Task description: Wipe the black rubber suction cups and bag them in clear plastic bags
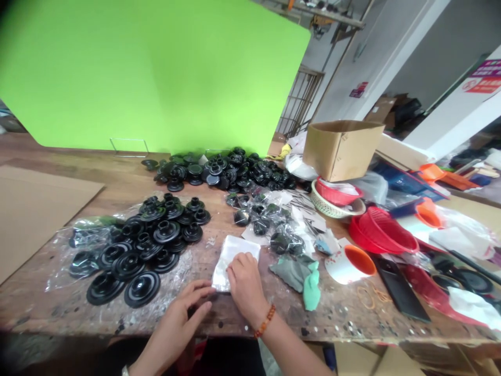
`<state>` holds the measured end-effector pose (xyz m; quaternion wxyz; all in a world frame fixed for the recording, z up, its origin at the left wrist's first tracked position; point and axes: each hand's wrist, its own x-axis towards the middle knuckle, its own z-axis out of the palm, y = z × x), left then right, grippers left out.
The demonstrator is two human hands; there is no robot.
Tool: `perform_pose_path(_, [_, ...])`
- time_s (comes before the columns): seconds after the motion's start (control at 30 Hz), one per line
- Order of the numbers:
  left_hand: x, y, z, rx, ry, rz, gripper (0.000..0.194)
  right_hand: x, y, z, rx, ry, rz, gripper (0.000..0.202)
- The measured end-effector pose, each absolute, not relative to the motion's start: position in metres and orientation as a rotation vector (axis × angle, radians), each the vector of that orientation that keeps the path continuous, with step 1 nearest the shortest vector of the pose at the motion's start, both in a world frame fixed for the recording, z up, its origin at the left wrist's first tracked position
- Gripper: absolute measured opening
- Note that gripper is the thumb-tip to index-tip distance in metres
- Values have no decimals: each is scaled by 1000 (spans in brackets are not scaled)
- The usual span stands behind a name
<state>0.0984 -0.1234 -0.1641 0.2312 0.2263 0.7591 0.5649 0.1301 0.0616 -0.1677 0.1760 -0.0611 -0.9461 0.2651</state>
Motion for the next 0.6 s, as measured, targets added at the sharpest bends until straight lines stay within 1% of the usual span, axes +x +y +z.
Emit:
perform_pose_path(0.1, [94, -124, -164, 581, 2049, 1575, 26, 128, 61, -158, -243, -2596, 938, 19])
perform_pose_path(0.17, [91, -124, -160, 537, 1980, 1627, 28, 135, 54, -146, -184, -2530, 1025, 18])
perform_pose_path(0.27, [91, -124, -148, 456, 1771, 1736, 40, 152, 33, -126, 214, -2538, 1001, 14])
perform_pose_path(0.33, [93, -125, -140, 327, 1602, 1799, 52, 160, 16, -122, 511, -2564, 915, 14])
perform_pose_path(0.37, [93, -125, -136, 231, 1533, 1826, 55, 161, 9, -122, 625, -2565, 860, 14])
perform_pose_path(0.4, [93, -126, -133, 136, 1487, 1851, 52, 161, 4, -125, 714, -2550, 805, 15])
perform_pose_path(0.47, [91, -128, -130, -9, 1477, 1886, 40, 154, -4, -129, 859, -2506, 749, 15])
perform_pose_path(0.53, [87, -133, -131, -83, 1510, 1904, 32, 144, -6, -129, 940, -2490, 807, 15])
perform_pose_path(0.6, [83, -140, -133, -127, 1479, 1934, 30, 133, -4, -120, 975, -2521, 954, 14])
